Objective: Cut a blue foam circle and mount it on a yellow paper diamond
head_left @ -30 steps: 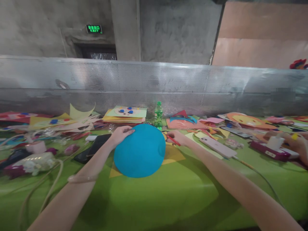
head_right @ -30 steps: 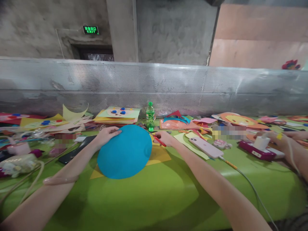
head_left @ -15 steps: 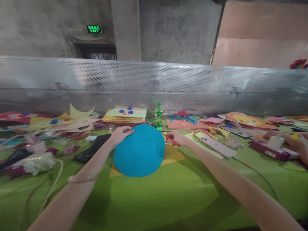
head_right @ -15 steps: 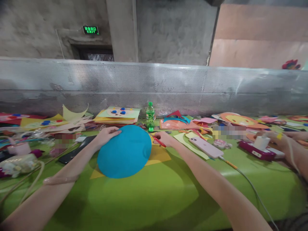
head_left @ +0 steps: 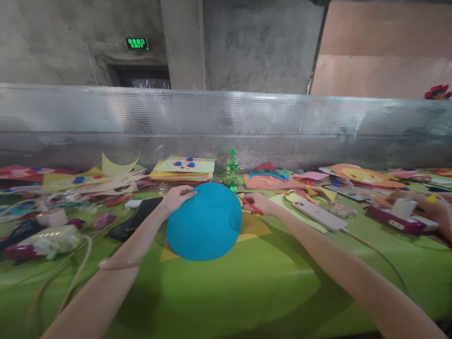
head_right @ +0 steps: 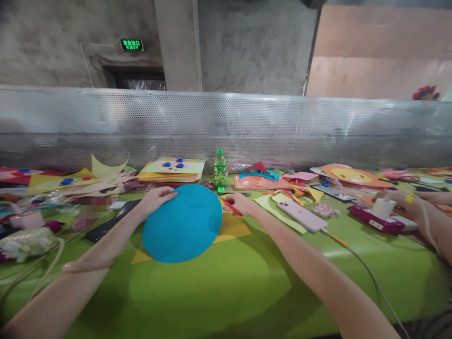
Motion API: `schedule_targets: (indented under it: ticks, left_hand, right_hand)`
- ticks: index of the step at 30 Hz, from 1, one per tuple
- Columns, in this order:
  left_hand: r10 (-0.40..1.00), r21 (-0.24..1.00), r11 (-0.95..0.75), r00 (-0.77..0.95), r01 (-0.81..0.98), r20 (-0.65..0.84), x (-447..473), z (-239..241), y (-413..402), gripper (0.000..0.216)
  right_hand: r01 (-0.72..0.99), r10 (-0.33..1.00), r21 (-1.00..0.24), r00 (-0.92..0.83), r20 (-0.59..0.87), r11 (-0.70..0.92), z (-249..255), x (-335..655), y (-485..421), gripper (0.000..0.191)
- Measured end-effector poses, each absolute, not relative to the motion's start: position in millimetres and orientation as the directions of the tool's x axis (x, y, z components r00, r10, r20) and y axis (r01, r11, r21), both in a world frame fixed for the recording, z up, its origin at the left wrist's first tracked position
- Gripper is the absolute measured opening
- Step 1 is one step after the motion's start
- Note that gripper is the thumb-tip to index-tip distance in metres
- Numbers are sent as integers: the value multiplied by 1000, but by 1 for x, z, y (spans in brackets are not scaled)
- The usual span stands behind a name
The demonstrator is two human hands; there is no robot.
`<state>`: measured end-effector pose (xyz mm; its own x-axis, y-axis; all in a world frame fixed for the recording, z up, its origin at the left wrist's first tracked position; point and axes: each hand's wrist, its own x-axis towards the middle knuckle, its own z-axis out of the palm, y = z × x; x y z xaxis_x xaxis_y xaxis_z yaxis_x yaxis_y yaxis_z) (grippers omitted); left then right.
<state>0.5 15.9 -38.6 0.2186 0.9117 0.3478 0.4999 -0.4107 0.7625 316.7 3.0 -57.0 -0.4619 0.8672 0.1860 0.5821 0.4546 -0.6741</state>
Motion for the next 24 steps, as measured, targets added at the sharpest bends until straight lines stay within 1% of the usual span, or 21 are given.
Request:
schedule_targets:
  ticks: [9,18,24]
  left_hand:
    - [924,807,-378,235,454,301,1,-37,15,40]
    - [916,783,-401,233,476,327,0,-39,16,39]
    - [920,808,-388,242,443,309,2,-37,14,40]
  right_hand:
    - [582,875,-688,-455,166,433,-53,314,-2,10]
    - [586,875,-680,-449,180,440,-54,316,-1,12]
    - [592,876,-675,-449,177,440,-56,318,1,15]
